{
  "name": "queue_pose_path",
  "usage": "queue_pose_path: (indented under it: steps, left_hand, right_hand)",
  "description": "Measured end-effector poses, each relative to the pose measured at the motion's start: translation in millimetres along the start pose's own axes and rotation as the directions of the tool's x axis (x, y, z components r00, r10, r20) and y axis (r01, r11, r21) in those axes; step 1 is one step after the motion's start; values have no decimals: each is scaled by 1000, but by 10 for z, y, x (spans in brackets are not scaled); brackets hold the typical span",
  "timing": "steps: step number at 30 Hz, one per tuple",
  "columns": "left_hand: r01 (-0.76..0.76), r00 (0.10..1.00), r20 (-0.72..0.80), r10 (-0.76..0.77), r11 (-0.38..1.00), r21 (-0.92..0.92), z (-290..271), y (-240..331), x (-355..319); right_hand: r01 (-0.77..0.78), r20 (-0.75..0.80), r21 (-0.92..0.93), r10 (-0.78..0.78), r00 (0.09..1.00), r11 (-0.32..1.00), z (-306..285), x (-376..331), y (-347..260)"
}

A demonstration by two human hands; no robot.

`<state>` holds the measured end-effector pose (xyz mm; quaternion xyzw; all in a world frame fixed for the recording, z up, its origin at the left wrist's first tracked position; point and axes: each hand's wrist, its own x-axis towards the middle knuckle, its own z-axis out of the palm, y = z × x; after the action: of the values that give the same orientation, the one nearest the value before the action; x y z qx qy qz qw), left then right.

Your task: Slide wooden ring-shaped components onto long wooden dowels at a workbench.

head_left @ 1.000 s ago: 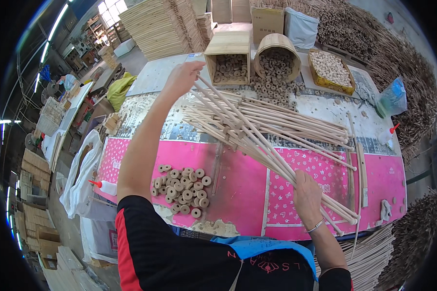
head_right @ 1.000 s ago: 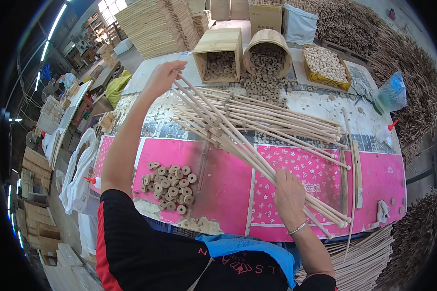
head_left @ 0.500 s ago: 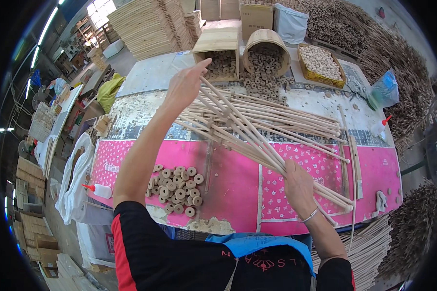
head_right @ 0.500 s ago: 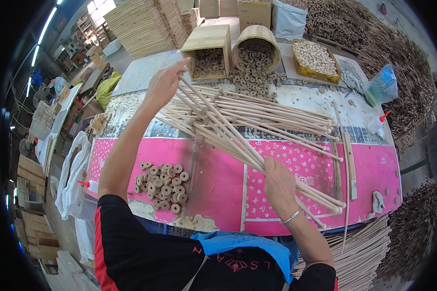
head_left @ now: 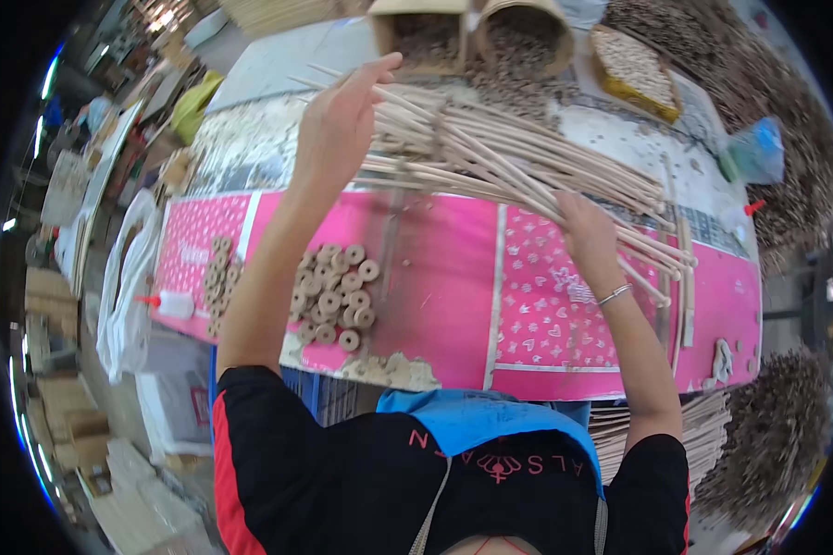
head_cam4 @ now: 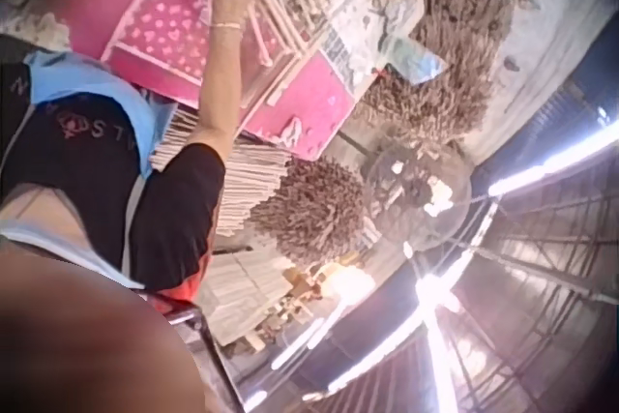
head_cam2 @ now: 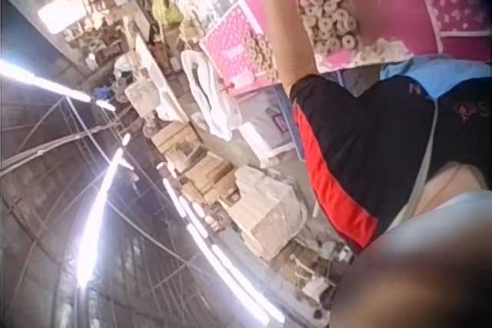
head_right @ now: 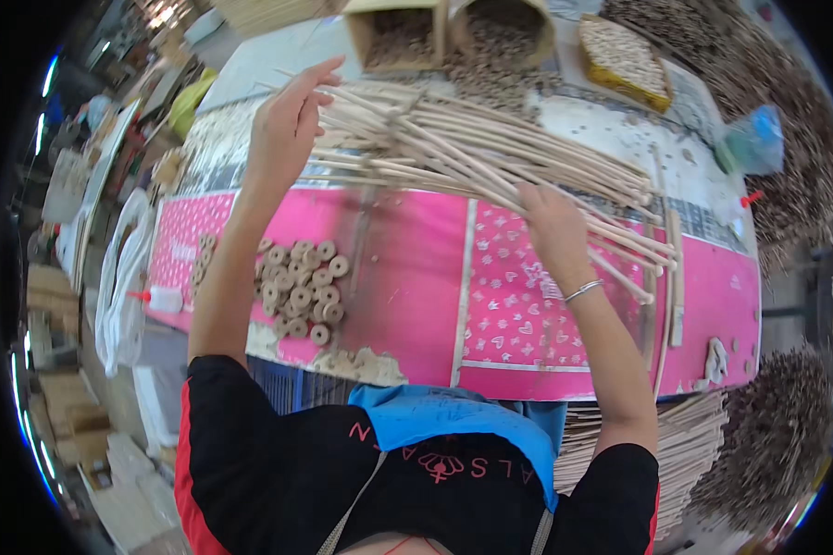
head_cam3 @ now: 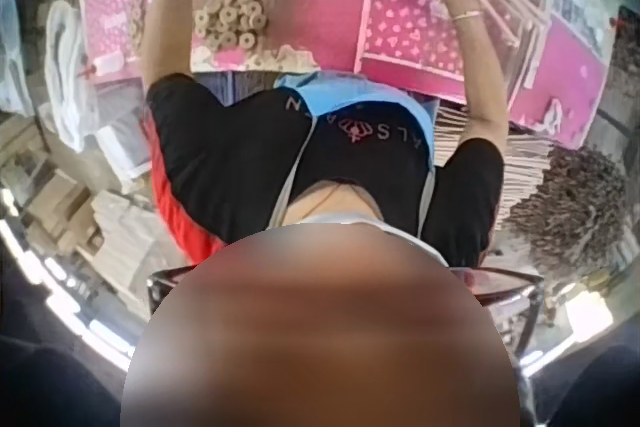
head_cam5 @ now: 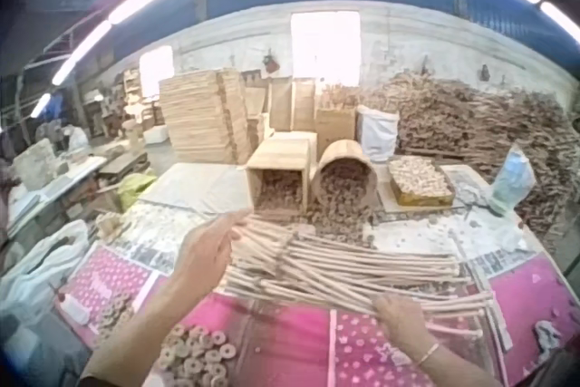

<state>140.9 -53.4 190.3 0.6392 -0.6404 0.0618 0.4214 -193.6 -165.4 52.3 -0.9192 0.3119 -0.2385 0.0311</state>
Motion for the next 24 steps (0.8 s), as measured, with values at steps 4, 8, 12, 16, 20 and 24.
queue_pose_path:
  steps: [4, 8, 12, 16, 20, 24]
  left_hand:
    - [93, 992, 72, -107, 980, 175, 238, -260, -1026]
    - [20, 962, 247, -118, 930, 366, 317, 11, -2010]
    - [76, 962, 237, -137, 965, 251, 499, 254, -2283]
    - [280, 943, 196, -268, 959, -36, 664, 290, -1940]
    - [390, 907, 262, -328, 890, -235, 943, 27, -1417]
    - [352, 906, 339, -252, 895, -275, 1427, -262, -629]
  right_hand:
    - [49, 46, -106, -44, 998, 993, 363, -207, 179]
    - [-6, 141, -205, 36, 989, 979, 511, -154, 192]
    - [-34, 81, -253, 56, 995, 967, 605, -32, 339]
    - [-21, 7, -237, 23, 1000, 971, 619, 103, 479]
    - [25, 86, -86, -18, 996, 996, 635, 42, 513]
    - [34, 87, -14, -33, 996, 999, 481, -36, 469]
